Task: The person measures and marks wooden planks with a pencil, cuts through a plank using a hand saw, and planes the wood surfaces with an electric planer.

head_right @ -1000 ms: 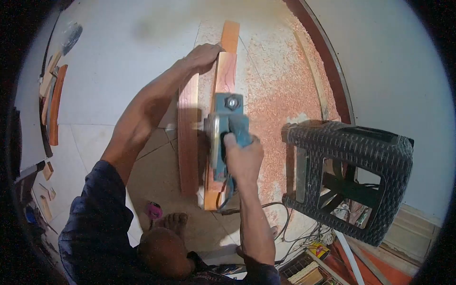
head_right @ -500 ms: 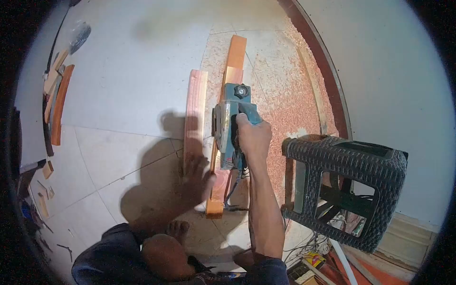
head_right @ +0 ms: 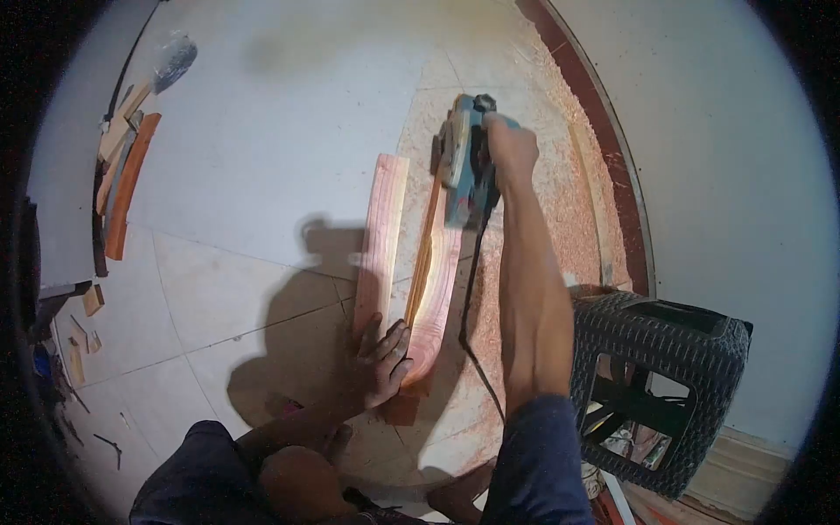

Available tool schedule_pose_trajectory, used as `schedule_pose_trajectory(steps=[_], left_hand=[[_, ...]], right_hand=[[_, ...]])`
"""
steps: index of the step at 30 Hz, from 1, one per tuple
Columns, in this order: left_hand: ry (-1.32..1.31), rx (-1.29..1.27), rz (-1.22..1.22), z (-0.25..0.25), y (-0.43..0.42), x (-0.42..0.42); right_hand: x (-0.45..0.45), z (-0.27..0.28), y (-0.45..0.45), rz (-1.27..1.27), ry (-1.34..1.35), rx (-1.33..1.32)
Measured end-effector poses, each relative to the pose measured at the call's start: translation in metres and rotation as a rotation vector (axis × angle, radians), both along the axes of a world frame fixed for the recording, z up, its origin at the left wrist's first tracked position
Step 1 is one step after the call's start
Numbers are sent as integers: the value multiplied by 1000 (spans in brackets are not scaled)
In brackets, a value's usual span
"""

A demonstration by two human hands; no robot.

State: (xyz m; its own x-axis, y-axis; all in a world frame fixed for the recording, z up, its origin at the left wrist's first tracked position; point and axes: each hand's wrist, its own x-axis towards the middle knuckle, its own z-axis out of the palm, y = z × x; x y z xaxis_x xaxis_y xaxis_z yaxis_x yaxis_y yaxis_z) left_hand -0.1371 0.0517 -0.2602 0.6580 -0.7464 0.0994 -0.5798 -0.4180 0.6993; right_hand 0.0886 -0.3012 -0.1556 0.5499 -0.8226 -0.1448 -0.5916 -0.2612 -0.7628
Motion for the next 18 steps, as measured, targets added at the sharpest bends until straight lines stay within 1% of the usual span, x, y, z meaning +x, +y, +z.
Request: schedule_pose_trajectory(steps=[2, 4, 5, 7, 9, 10, 11, 12, 13, 14, 15, 16, 18], left_hand=[[-65, 14, 15, 6, 4, -3], [-129, 25, 25, 5, 2, 5], [-80, 11, 31, 2, 1, 3], [-20, -5, 32, 5, 2, -1], [-42, 74, 62, 16, -1, 6], [-33, 69, 61, 15, -8, 7], [-8, -42, 142, 11, -21, 10], [14, -155, 225, 4, -36, 14], [-3, -217, 250, -12, -55, 16], [5, -191, 274, -1, -72, 24], [10, -167, 297, 10, -91, 34], [7, -170, 279, 14, -106, 42], [134, 84, 254, 15, -130, 51]], right_hand=[[15, -10, -20, 18, -23, 29], [22, -17, -33, -61, -91, -12], [0, 0, -11, -22, -183, 66], [-57, 21, 14, 21, -145, 60], [-123, 32, 40, 8, -188, 77], [-159, 42, 59, -38, -185, 93], [-194, 56, 79, -100, -134, 169], [-232, 49, 88, -120, -187, 202], [-262, 55, 111, -211, -144, 179], [-290, 62, 132, -234, -99, 188], [-322, 51, 146, -288, -165, 159], [-340, 64, 166, -295, -86, 190], [-379, 67, 197, -340, -91, 241]])
